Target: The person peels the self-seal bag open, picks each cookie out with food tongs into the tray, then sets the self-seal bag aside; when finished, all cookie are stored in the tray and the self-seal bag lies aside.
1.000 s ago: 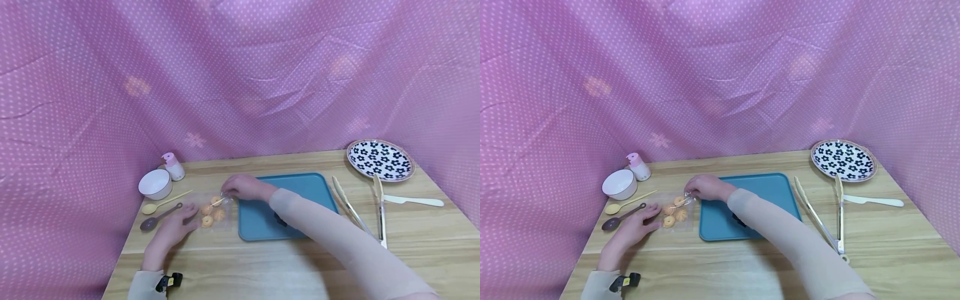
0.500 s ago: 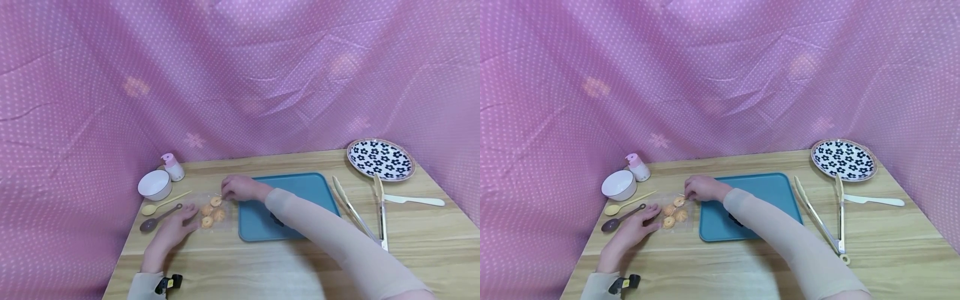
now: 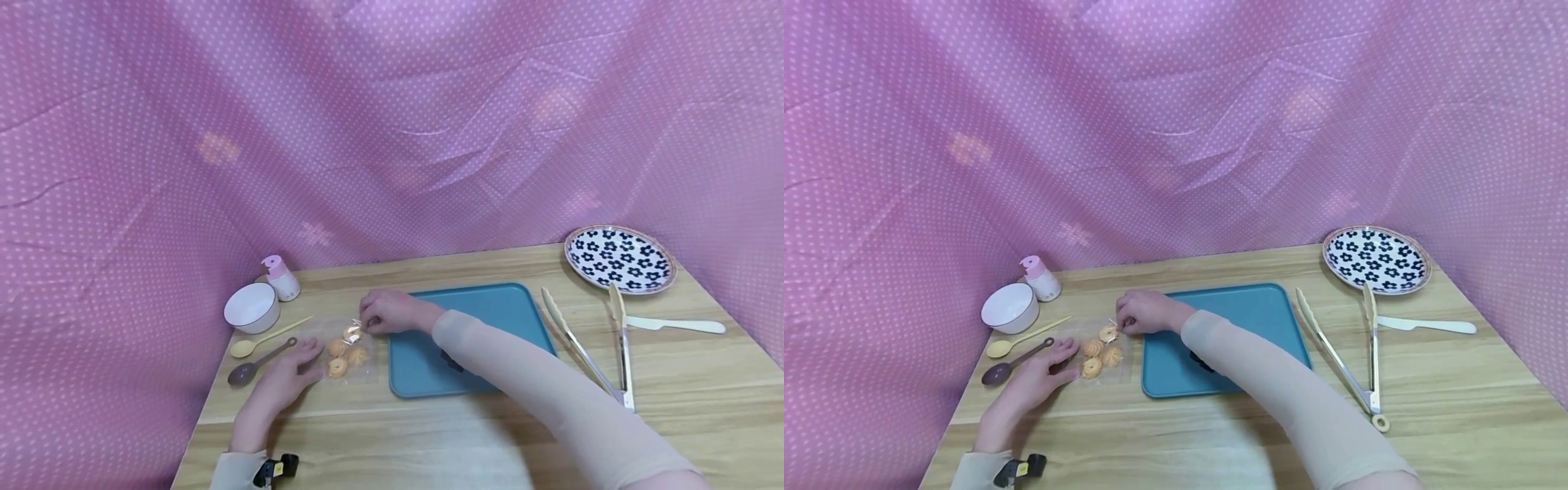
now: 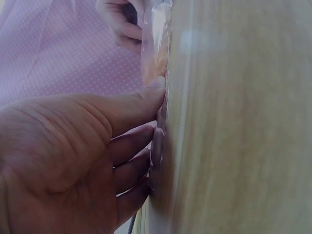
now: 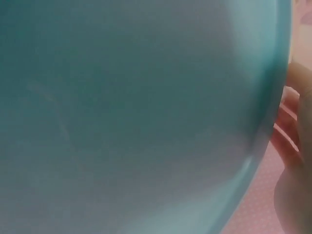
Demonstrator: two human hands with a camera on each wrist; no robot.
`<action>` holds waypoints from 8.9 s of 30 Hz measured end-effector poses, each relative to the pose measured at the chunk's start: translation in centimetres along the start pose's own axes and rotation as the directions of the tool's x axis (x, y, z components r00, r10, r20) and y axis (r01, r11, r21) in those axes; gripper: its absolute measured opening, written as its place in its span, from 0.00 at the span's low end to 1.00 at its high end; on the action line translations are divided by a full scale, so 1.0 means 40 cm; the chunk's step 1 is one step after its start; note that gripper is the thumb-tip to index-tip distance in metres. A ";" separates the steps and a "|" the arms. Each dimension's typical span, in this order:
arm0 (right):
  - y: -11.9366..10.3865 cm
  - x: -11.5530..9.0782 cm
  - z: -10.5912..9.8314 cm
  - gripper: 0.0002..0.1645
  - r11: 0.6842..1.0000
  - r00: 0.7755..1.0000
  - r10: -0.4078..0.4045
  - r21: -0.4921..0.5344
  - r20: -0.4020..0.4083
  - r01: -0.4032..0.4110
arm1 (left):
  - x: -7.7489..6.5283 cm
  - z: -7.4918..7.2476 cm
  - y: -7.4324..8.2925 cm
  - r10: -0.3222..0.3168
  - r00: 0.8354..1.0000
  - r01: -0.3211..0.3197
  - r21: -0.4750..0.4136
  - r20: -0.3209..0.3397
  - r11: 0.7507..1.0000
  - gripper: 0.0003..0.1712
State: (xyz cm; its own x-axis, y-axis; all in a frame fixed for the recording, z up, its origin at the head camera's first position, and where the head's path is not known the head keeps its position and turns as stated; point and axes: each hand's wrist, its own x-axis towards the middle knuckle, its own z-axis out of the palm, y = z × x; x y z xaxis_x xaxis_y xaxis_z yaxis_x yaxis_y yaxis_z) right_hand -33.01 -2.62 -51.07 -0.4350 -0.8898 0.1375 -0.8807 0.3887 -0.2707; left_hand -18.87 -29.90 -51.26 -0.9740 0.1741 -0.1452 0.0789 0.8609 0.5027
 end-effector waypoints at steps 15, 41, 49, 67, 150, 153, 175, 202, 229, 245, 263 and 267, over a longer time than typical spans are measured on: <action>-0.017 -0.001 0.012 0.07 0.998 0.993 0.022 0.061 0.113 -0.029 | 0.008 0.007 -0.010 0.009 1.000 -0.009 0.004 0.000 1.000 0.36; -0.029 -0.019 0.033 0.07 0.997 0.995 0.011 0.081 0.096 -0.019 | 0.003 0.009 -0.006 0.004 1.000 -0.004 -0.003 -0.008 1.000 0.35; -0.002 -0.055 0.020 0.06 0.981 0.999 -0.001 0.194 0.036 -0.006 | 0.005 0.006 -0.010 0.002 1.000 -0.002 -0.002 -0.010 1.000 0.35; -0.008 -0.104 -0.009 0.23 0.970 0.996 0.083 0.228 0.040 -0.090 | 0.007 0.002 -0.007 -0.010 1.000 0.010 0.012 -0.003 1.000 0.35; 0.026 -0.194 -0.086 0.17 0.997 0.996 0.073 -0.029 -0.047 -0.074 | -0.012 -0.005 0.008 0.070 0.989 -0.054 0.121 -0.130 0.991 0.34; 0.020 -0.225 -0.111 0.18 0.994 0.993 0.108 0.004 -0.054 -0.108 | -0.011 -0.004 0.014 0.083 0.988 -0.065 0.135 -0.132 0.989 0.34; 0.002 -0.449 -0.207 0.24 0.921 0.897 0.366 -0.041 -0.248 -0.387 | 0.071 0.015 0.086 0.232 0.969 -0.223 0.112 -0.079 0.968 0.18; -0.115 -0.934 -0.140 0.59 0.221 0.152 0.941 0.207 -0.301 -0.953 | 0.068 0.003 0.084 0.205 0.959 -0.187 0.105 -0.195 0.977 0.15; -0.139 -0.597 -0.234 0.41 0.800 0.737 0.585 0.095 -0.337 -0.592 | 0.062 -0.021 0.080 0.149 0.976 -0.153 -0.013 -0.160 0.988 0.14; -0.122 -0.345 -0.188 0.21 0.950 0.938 0.295 -0.050 -0.181 -0.308 | 0.081 -0.011 0.056 0.210 0.972 -0.222 -0.126 -0.103 0.967 0.15; -0.143 -0.235 -0.151 0.26 0.962 0.973 0.220 -0.152 -0.066 -0.228 | 0.079 -0.026 0.046 0.174 0.982 -0.187 -0.229 -0.075 0.955 0.15; -0.150 -0.219 -0.147 0.27 0.954 0.968 0.247 -0.167 -0.035 -0.249 | 0.076 -0.028 0.049 0.161 0.984 -0.172 -0.199 -0.072 0.965 0.15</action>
State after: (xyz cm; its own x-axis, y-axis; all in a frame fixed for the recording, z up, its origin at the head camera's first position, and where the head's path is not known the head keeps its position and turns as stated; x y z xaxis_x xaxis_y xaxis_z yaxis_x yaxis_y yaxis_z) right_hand -25.04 4.24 -45.04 -0.6453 -0.7574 0.0993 -0.7629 0.6325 -0.1336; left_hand -21.91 -28.21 -49.77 -0.9613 0.2755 -0.0007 0.2018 0.7057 0.6792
